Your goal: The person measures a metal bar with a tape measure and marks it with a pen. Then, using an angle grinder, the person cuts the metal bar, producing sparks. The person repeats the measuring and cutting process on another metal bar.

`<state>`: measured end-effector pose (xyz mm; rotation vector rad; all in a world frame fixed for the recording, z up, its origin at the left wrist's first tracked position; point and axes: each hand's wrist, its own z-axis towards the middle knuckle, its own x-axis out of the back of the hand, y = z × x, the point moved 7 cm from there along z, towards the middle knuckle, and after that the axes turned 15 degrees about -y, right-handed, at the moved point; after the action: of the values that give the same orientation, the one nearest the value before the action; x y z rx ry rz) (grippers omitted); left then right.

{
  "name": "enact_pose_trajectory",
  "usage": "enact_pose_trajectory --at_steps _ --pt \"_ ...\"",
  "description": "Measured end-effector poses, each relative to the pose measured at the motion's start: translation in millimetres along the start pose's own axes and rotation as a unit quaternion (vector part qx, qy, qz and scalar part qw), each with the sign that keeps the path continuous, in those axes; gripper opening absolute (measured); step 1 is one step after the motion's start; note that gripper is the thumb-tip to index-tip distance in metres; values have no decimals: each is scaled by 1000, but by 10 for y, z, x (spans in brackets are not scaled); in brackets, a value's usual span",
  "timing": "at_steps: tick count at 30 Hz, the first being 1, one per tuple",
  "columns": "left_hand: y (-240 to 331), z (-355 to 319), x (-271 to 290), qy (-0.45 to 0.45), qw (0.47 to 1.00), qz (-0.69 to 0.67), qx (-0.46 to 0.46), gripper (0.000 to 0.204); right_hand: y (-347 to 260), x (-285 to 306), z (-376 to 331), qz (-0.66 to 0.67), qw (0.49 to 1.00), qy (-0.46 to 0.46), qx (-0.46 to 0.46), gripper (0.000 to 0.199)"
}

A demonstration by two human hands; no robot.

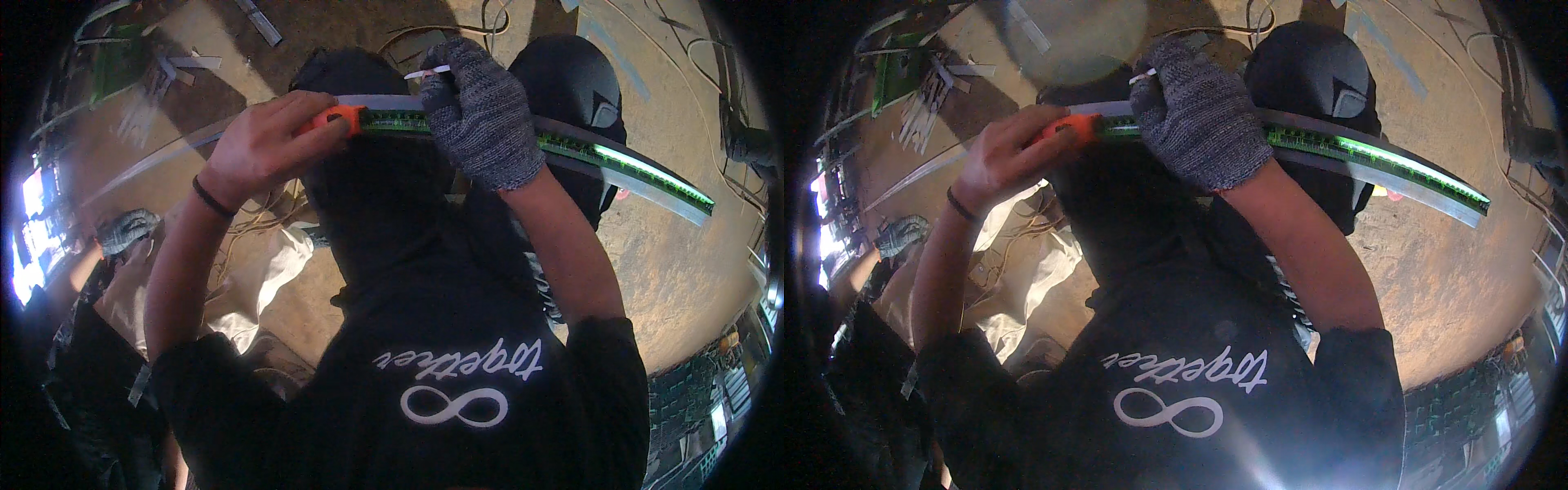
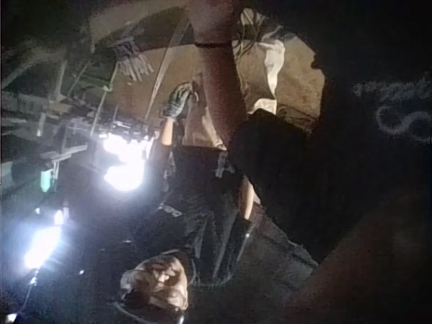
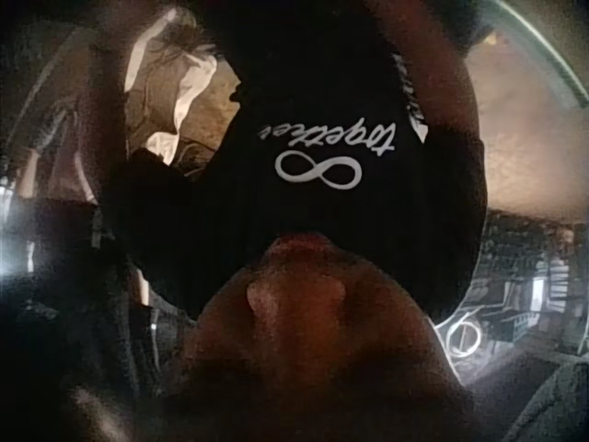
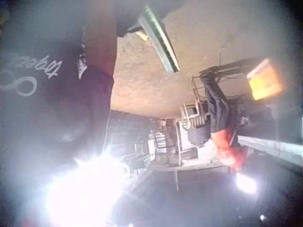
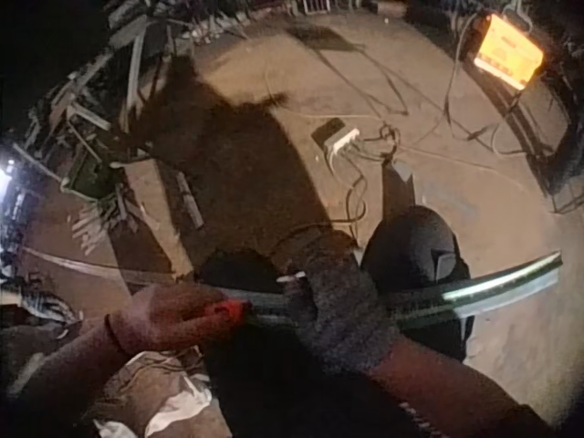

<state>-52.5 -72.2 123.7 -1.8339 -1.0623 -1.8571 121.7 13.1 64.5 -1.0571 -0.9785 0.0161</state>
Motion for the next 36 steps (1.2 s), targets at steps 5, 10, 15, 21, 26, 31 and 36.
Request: enact_pose_trajectory --at_steps 5,10,15,21,26,31,36 --pt "10 65 -2 -23 1000 10 12 33 -11 28 11 9 1000 -9 2 25" --pt "-63 -50 -35 -47 998 20 35 31 -35 38 15 -12 1000 1 18 21" --pt "-149 -225 -22 -37 998 32 40 31 -44 29 15 2 1000 -6 11 24" --pt "-184 -170 -8 -125 980 -25 152 37 -45 -2 21 -2 1000 2 5 23" --pt "200 156 142 -75 977 36 195 31 -286 -286 41 -125 987 65 82 23" --pt "265 -42 -114 -59 978 89 178 34 -324 -275 113 -18 998 8 57 25" --pt "223 -156 -51 -71 981 108 147 37 -397 -171 102 35 996 17 82 26"
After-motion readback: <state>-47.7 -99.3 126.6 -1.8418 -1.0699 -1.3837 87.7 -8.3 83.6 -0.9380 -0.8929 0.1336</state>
